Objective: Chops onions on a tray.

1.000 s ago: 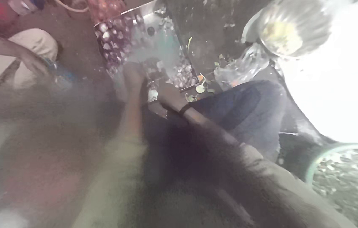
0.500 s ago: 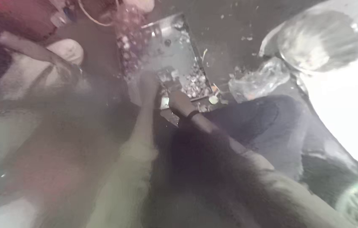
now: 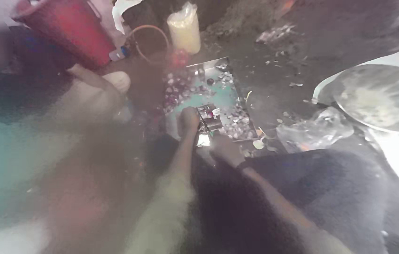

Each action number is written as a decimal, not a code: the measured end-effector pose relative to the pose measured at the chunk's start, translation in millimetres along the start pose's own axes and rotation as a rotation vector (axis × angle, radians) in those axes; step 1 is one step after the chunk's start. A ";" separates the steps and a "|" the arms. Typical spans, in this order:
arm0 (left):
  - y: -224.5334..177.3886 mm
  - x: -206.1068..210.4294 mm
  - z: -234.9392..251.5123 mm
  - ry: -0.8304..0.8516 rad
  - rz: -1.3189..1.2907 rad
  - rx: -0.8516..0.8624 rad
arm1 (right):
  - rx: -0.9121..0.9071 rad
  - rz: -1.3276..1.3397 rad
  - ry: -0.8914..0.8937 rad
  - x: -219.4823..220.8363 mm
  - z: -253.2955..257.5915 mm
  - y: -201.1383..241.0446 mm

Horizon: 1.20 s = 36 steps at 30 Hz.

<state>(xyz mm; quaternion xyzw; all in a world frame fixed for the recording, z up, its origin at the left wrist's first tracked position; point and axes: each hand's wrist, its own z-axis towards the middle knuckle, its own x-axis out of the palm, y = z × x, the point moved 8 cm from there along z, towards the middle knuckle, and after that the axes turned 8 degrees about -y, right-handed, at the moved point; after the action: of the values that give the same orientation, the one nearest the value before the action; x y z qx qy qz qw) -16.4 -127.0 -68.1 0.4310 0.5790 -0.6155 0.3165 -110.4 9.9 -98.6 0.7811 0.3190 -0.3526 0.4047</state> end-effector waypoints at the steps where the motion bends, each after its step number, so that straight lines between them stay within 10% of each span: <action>1: 2.6 -1.2 -1.9 0.001 -0.015 -0.016 | -0.020 0.008 -0.002 2.6 4.6 2.1; 36: -2.3 5.9 12.3 0.057 0.116 -0.020 | -0.050 0.004 0.032 9.6 -7.6 2.8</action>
<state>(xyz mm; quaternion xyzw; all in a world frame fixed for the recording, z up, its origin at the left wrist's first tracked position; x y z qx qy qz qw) -23.0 -138.2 -72.8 0.4778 0.5682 -0.5776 0.3394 -100.7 17.2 -102.1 0.7768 0.3325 -0.3312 0.4199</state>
